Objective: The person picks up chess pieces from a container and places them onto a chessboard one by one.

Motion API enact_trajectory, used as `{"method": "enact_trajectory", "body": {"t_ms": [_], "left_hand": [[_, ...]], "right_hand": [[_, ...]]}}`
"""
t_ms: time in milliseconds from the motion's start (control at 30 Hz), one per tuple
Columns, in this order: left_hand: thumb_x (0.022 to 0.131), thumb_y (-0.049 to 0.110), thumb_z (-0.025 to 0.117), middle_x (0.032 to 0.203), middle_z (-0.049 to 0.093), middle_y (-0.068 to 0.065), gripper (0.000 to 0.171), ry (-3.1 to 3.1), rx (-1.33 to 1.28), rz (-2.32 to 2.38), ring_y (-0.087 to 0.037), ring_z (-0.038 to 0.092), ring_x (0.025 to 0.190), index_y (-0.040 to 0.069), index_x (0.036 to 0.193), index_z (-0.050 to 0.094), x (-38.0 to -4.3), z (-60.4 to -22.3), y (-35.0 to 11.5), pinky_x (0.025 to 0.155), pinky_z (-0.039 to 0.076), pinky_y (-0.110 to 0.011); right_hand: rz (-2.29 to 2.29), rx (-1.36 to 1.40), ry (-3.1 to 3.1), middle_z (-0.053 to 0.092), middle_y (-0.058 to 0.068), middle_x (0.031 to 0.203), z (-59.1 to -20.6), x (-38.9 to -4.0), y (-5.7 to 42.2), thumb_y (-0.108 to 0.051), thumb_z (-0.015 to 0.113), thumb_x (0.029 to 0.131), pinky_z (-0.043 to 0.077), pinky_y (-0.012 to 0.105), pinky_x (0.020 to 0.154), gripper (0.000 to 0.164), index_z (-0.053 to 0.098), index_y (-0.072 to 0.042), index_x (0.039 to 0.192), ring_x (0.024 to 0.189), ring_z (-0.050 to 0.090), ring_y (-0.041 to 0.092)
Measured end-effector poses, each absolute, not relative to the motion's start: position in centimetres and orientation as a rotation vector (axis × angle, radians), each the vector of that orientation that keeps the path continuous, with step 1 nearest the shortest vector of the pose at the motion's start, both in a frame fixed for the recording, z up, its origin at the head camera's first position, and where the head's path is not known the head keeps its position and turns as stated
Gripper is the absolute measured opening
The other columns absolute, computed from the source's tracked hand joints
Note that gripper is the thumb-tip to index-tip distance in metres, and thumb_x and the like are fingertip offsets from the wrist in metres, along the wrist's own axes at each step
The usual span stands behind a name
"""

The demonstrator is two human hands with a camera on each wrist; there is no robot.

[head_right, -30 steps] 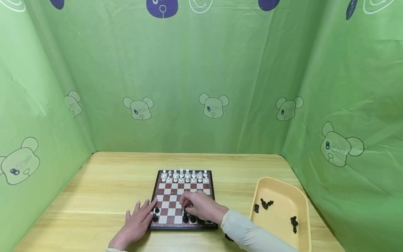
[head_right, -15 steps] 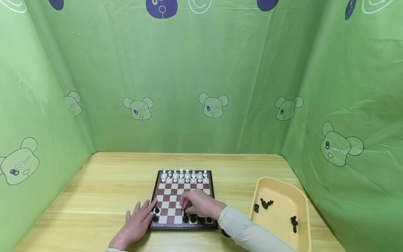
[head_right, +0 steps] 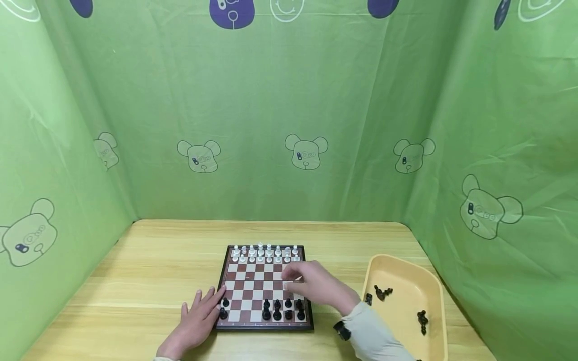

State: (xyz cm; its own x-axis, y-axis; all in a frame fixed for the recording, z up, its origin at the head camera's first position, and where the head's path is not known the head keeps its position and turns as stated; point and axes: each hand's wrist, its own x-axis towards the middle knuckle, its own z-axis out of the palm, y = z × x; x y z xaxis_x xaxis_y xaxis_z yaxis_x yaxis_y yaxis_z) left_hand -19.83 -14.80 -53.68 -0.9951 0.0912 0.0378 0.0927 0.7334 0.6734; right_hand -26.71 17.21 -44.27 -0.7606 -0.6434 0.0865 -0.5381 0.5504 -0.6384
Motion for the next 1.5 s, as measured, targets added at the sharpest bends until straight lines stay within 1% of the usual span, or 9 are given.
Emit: {"method": "enact_trajectory", "body": {"t_ms": [200,267,433,600,967,1100,1300,1400,1500], "left_hand": [[0.110,0.022,0.046,0.161,0.036,-0.027,0.046,-2.929,-0.150,-1.138,-0.060,0.013,0.150,0.017,0.156,0.049,-19.8,-53.5,-14.7,0.112,-0.004,-0.082],[0.110,0.022,0.046,0.161,0.036,-0.027,0.046,-2.929,-0.152,-1.136,-0.060,0.014,0.150,0.016,0.156,0.049,-19.8,-53.5,-14.8,0.112,-0.004,-0.082],[0.110,0.023,0.046,0.160,0.036,-0.028,0.046,-2.934,-0.156,-1.128,-0.060,0.014,0.149,0.016,0.155,0.049,-19.8,-53.3,-14.8,0.111,-0.003,-0.082],[0.110,0.023,0.046,0.160,0.037,-0.029,0.046,-2.937,-0.160,-1.116,-0.061,0.015,0.149,0.016,0.155,0.049,-19.8,-53.3,-14.9,0.111,-0.002,-0.083],[0.110,0.023,0.046,0.160,0.036,-0.028,0.046,-2.936,-0.156,-1.128,-0.060,0.013,0.150,0.017,0.156,0.049,-19.9,-53.5,-14.9,0.111,-0.004,-0.082],[0.110,0.023,0.046,0.161,0.036,-0.028,0.046,-2.938,-0.156,-1.128,-0.060,0.013,0.150,0.017,0.156,0.049,-19.9,-53.5,-14.8,0.111,-0.004,-0.082],[0.110,0.023,0.046,0.161,0.036,-0.027,0.046,-2.933,-0.150,-1.135,-0.060,0.013,0.150,0.017,0.156,0.049,-19.9,-53.6,-14.8,0.112,-0.004,-0.082],[0.109,0.022,0.046,0.161,0.035,-0.027,0.047,-2.934,-0.150,-1.137,-0.059,0.013,0.150,0.017,0.156,0.048,-19.9,-53.6,-14.8,0.112,-0.005,-0.081],[0.110,0.022,0.046,0.161,0.035,-0.027,0.047,-2.935,-0.149,-1.137,-0.060,0.013,0.150,0.016,0.156,0.048,-19.9,-53.6,-14.8,0.112,-0.004,-0.081]], "right_hand": [[-0.933,-0.921,2.755,0.074,0.010,0.115,-41.1,-25.6,22.5,-0.028,0.069,0.100,0.060,0.047,0.091,0.031,0.070,-0.004,0.119,0.104,0.071,0.029],[-0.936,-0.817,2.788,0.074,0.010,0.115,-40.2,-25.3,24.4,-0.030,0.070,0.099,0.063,0.042,0.081,0.033,0.069,-0.005,0.120,0.098,0.072,0.026],[-0.900,-0.655,2.910,0.074,0.006,0.110,-39.0,-25.3,28.7,-0.031,0.071,0.099,0.060,0.032,0.073,0.032,0.070,-0.004,0.118,0.092,0.071,0.021],[-0.824,-0.548,3.009,0.074,0.002,0.105,-39.8,-25.9,32.1,-0.029,0.071,0.099,0.058,0.037,0.082,0.029,0.072,-0.004,0.114,0.095,0.071,0.022],[-0.717,-0.444,2.979,0.071,0.023,0.109,-43.4,-27.6,35.0,-0.026,0.077,0.093,0.058,0.054,0.084,0.041,0.068,0.007,0.115,0.098,0.069,0.040],[-0.700,-0.490,2.971,0.070,0.025,0.108,-44.4,-28.0,34.9,-0.023,0.081,0.088,0.056,0.058,0.086,0.040,0.067,0.006,0.112,0.102,0.066,0.045],[-0.711,-0.522,2.891,0.068,0.016,0.098,-45.9,-28.3,34.2,-0.019,0.085,0.080,0.054,0.047,0.079,0.040,0.063,0.004,0.105,0.087,0.064,0.028],[-0.659,-0.462,2.869,0.067,0.011,0.094,-46.5,-28.3,33.8,-0.020,0.086,0.079,0.053,0.041,0.075,0.048,0.063,0.007,0.110,0.080,0.058,0.019],[-0.638,-0.409,2.868,0.066,0.010,0.091,-46.7,-28.1,33.6,-0.020,0.086,0.078,0.053,0.039,0.072,0.055,0.060,0.011,0.116,0.077,0.057,0.018]]}}
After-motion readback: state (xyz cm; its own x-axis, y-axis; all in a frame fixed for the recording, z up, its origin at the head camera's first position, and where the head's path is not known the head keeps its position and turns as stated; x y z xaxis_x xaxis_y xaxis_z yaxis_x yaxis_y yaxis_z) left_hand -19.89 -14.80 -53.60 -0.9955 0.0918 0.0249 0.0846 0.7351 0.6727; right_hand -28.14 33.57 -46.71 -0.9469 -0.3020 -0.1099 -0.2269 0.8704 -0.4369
